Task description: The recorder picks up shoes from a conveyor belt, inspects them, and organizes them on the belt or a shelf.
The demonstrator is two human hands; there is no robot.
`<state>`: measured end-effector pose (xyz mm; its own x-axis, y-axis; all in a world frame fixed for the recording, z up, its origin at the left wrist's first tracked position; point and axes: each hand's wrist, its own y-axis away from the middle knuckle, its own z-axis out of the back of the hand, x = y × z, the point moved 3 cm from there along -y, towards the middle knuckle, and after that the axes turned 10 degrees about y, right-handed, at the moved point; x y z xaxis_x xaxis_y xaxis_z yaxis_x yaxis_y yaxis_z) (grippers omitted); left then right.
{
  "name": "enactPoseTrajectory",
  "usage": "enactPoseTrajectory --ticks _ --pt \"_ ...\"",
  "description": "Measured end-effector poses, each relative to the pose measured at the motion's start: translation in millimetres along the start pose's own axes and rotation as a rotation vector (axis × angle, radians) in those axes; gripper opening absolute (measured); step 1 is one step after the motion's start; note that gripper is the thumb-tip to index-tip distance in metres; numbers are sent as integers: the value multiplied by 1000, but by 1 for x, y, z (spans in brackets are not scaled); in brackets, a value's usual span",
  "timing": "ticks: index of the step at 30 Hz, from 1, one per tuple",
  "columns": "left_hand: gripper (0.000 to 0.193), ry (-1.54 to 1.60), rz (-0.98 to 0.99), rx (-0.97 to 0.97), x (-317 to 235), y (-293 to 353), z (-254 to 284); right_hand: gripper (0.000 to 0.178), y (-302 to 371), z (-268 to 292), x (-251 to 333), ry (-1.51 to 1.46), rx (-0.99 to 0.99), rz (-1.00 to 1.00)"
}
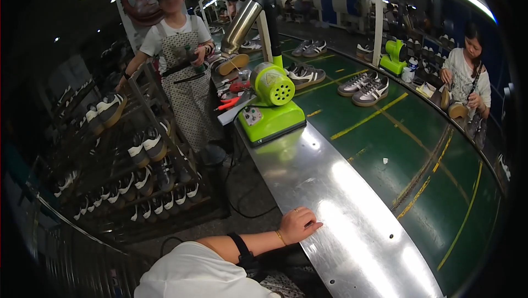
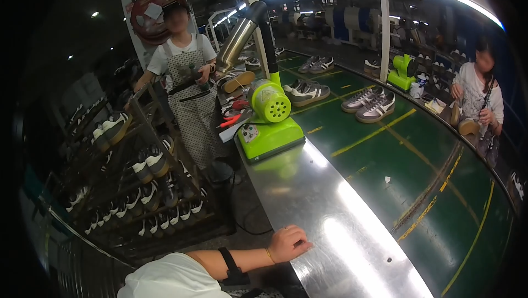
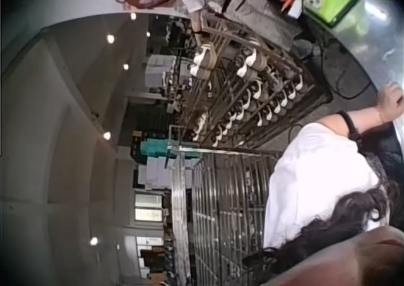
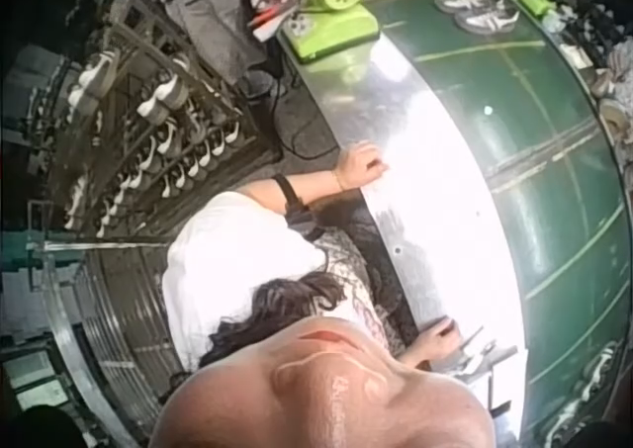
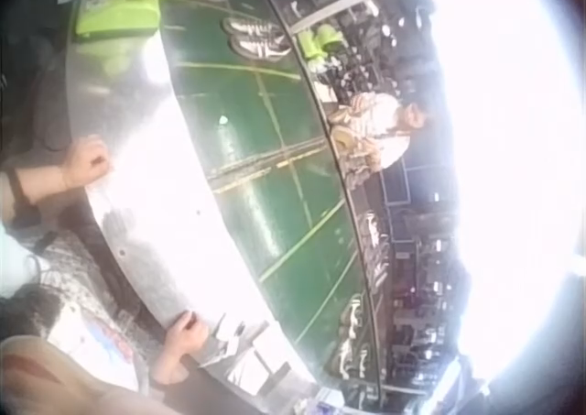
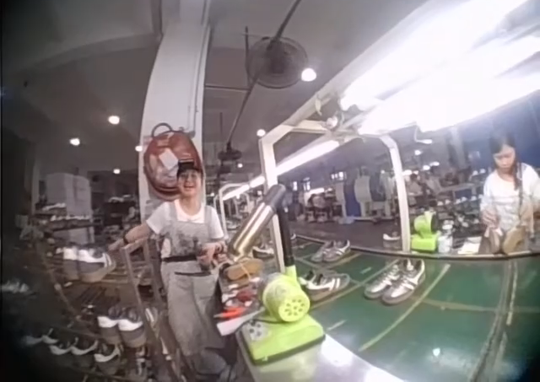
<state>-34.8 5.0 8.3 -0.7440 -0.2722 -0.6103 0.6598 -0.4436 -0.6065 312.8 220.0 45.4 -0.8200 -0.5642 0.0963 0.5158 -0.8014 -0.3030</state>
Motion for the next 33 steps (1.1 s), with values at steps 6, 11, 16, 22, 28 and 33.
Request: enactPoseTrajectory --ticks 6,11,16,22,28,33 --pt "19 -16 10 -5 -1 0 3 25 3 -3 0 -33 -69 51" --pt "18 -28 11 -12 -2 -2 3 26 1 -7 -1 -46 -76 57" --pt "18 -11 -2 -10 -2 -5 5 29 0 -7 0 -29 -44 28" --pt "18 10 25 -17 1 -5 5 30 -1 -4 6 -42 -4 30" --pt "22 42 70 -28 8 -1 1 32 -7 -3 8 -28 49 72" --pt "22 7 62 -21 12 0 0 31 -8 -5 9 -64 68 92"
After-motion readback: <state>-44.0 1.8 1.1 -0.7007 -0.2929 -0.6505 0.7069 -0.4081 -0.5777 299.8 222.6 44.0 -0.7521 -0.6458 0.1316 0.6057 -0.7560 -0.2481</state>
